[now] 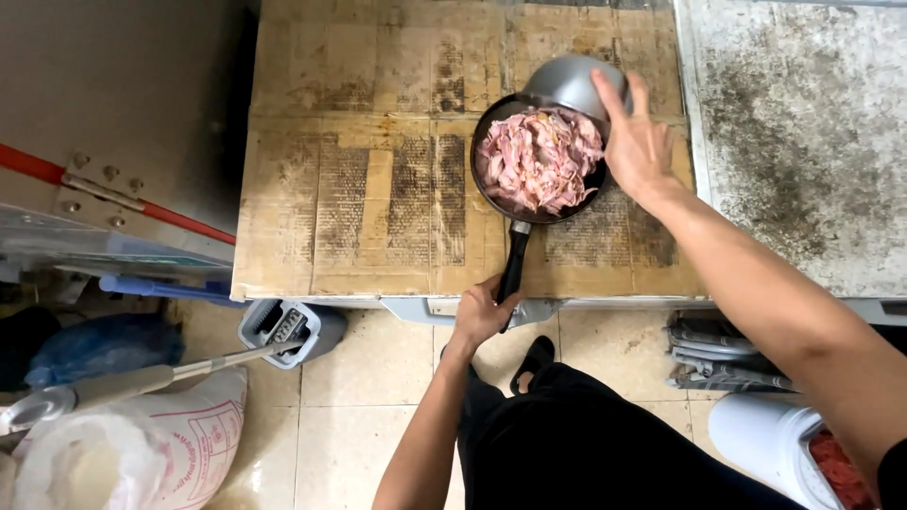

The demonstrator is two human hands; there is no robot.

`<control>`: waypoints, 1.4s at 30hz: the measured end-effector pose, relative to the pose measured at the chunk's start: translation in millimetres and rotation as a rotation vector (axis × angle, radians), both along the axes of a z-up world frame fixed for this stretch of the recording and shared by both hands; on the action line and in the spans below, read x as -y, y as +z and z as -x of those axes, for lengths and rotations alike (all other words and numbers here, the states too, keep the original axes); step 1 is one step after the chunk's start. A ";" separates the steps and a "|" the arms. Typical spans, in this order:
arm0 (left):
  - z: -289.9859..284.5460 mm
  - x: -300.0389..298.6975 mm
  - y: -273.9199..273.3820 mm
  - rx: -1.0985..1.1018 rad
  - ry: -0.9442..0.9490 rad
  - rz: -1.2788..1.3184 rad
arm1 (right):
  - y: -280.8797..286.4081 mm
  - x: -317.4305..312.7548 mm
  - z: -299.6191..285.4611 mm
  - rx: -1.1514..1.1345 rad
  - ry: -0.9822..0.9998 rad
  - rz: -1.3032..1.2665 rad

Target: Slicing meat and assembling a banh mi sandwich at a food stall.

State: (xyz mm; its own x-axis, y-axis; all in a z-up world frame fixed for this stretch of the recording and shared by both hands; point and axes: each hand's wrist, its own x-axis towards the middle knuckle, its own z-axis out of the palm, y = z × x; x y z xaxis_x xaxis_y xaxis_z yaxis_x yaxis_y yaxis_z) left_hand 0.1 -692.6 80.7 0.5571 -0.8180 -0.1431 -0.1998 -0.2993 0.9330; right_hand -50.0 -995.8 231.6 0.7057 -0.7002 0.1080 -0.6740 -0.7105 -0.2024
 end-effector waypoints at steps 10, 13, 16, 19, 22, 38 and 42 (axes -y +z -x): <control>-43.7 41.9 19.7 0.120 0.146 -0.020 | -21.8 20.6 27.3 0.193 0.135 0.135; -52.3 65.0 39.2 0.163 0.144 0.028 | -3.1 5.4 24.1 0.169 0.077 -0.062; -59.2 90.6 56.9 0.142 0.076 -0.040 | -3.4 4.7 22.3 0.200 0.117 -0.087; -65.2 109.5 65.7 0.387 0.121 0.180 | -7.3 9.8 30.9 0.401 0.161 -0.016; -67.8 115.8 120.2 0.187 -0.037 -0.275 | -7.1 12.9 41.4 0.392 0.097 0.014; -56.4 131.6 30.0 0.753 -0.161 -0.413 | -50.1 11.7 -5.9 0.297 0.070 -0.038; -64.5 126.6 38.2 0.607 -0.009 -0.261 | -29.8 -7.7 10.8 0.405 0.075 -0.047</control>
